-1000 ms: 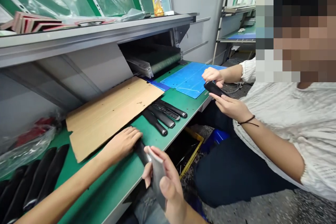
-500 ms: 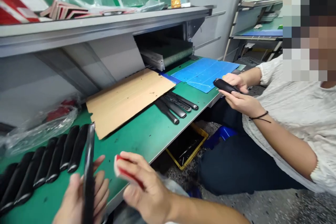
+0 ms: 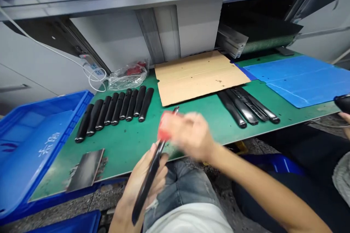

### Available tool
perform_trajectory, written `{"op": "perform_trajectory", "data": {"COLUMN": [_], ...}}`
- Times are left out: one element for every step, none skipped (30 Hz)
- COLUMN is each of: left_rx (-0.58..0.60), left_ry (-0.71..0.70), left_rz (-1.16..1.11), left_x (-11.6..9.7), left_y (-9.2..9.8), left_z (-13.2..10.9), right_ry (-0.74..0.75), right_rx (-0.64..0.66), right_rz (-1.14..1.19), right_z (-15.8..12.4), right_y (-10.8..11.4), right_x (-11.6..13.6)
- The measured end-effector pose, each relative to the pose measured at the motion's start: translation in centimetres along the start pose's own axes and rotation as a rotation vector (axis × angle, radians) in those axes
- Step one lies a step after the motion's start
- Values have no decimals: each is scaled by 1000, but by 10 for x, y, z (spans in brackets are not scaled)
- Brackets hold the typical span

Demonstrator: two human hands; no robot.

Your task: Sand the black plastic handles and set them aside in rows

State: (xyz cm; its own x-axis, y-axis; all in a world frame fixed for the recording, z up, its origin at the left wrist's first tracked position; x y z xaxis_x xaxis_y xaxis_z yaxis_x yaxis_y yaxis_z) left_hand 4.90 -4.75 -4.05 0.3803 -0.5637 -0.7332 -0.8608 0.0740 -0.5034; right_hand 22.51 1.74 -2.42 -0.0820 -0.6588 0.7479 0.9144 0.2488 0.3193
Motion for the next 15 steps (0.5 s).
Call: {"op": "perform_trajectory", "data": {"left_rx": [70, 133, 181, 205, 206, 185, 164, 155, 151, 142, 134, 130, 134, 144, 151], "left_ry": [1, -18, -61, -131, -210, -279, -324, -339, -333, -320, -305, -291, -280, -271, -262], "left_rz": [-4, -10, -22, -34, -46, -58, -62, -58, -41, -11, 28, 71, 116, 162, 210], "left_x": [1, 2, 2, 1, 0, 0, 0, 0, 1, 3, 5, 7, 9, 12, 13], "left_y": [7, 14, 22, 29, 35, 39, 42, 42, 41, 39, 37, 34, 33, 32, 32], "left_z": [-6, -11, -16, -19, -21, -21, -21, -19, -17, -16, -14, -13, -12, -12, -12], "right_ry": [-61, -114, -164, -202, -232, -252, -268, -273, -274, -267, -236, -197, -146, -84, -20], "right_rx": [-83, -133, -156, -189, -225, -271, -324, -366, -398, -434, -453, -461, -456, -439, -414], "right_rz": [-33, -54, -54, -41, -18, 12, 47, 87, 145, 212, 227, 202, 127, 11, -114], "right_z": [10, 18, 22, 23, 21, 15, 7, -2, -11, -20, -27, -32, -34, -34, -30], "right_y": [14, 25, 31, 33, 30, 21, 9, -5, -21, -35, -49, -60, -68, -72, -74], "right_x": [-9, -16, -21, -22, -20, -16, -10, -2, 5, 11, 16, 21, 24, 26, 28]}}
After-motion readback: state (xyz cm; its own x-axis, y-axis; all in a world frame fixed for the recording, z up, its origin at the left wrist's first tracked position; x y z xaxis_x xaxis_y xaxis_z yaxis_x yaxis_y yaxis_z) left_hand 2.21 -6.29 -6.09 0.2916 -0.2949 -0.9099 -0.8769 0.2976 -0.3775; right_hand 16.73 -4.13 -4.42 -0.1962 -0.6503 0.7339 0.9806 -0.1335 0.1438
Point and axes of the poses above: each hand's wrist, its own z-axis towards the middle knuckle, its own y-axis out of the back of the hand, x = y × z, the point moved 2 cm from there along z, towards the middle knuckle, and after that the axes turned 10 degrees about z, right-handed, at the moved point
